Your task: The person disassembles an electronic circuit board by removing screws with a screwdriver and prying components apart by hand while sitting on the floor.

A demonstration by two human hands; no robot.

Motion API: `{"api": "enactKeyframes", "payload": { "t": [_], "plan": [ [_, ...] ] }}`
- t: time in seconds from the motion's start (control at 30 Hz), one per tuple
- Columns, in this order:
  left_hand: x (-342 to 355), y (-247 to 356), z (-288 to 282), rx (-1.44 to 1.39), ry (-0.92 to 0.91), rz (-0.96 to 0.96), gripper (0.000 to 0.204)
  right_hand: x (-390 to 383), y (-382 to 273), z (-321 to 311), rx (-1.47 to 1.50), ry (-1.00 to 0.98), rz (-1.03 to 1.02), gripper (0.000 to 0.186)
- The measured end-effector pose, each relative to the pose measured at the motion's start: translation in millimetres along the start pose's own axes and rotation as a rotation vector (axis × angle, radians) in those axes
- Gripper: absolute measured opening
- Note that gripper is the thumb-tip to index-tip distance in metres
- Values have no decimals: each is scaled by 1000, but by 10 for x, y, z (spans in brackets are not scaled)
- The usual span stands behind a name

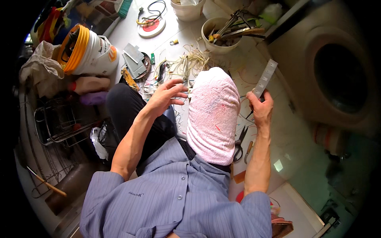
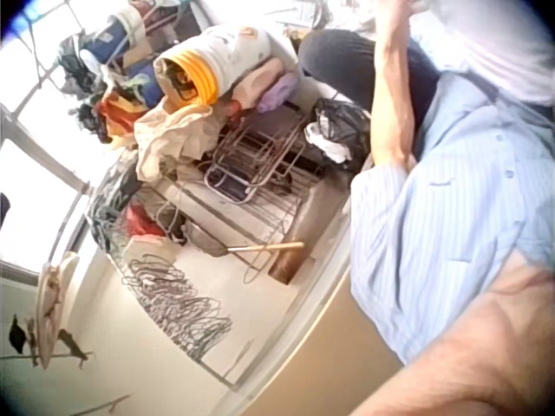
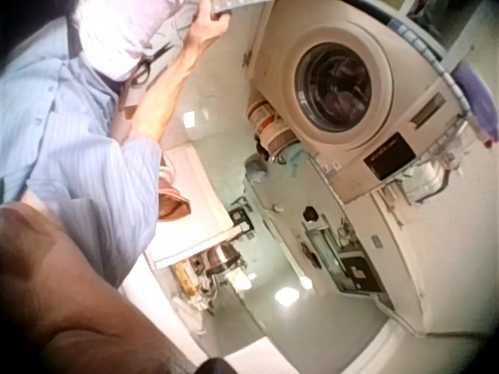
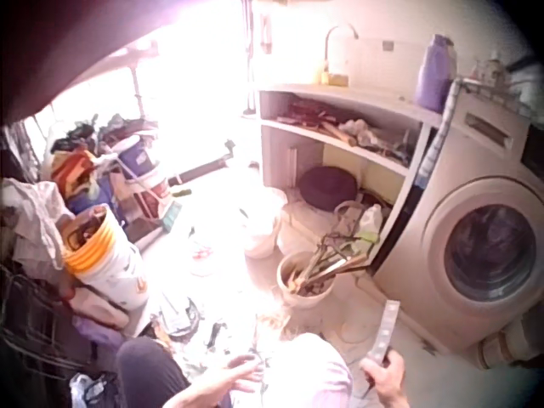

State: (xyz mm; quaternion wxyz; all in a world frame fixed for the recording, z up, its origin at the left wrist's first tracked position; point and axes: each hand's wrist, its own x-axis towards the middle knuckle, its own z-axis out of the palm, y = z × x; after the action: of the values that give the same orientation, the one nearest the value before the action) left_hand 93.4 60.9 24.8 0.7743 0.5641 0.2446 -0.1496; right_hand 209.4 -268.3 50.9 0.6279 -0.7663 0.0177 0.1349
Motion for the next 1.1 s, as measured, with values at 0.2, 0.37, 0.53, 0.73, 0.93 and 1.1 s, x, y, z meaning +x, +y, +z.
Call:
{"api": "enactKeyframes", "payload": {
  "t": [0.2,0.37,0.53,0.73,0.93,1.1],
  "plan": [
    [36,-26,9,121,-146,21,84,-218,-300,274,25,-93,-78,17],
    [36,2,-12,252,-298,197,89,-371,-414,397,21,-88,-96,16],
    [157,-61,-132,334,-142,272,84,-444,-469,342,11,-167,-59,15],
    [28,183,-124,216,-38,383,79,-565,-859,317,20,-368,52,19],
    [102,129,-143,434,55,504,70,-613,-949,300,223,-569,260,24],
    [14,182,-122,-441,-273,298,69,-696,-1107,412,240,-678,356,27]
  ]
}}
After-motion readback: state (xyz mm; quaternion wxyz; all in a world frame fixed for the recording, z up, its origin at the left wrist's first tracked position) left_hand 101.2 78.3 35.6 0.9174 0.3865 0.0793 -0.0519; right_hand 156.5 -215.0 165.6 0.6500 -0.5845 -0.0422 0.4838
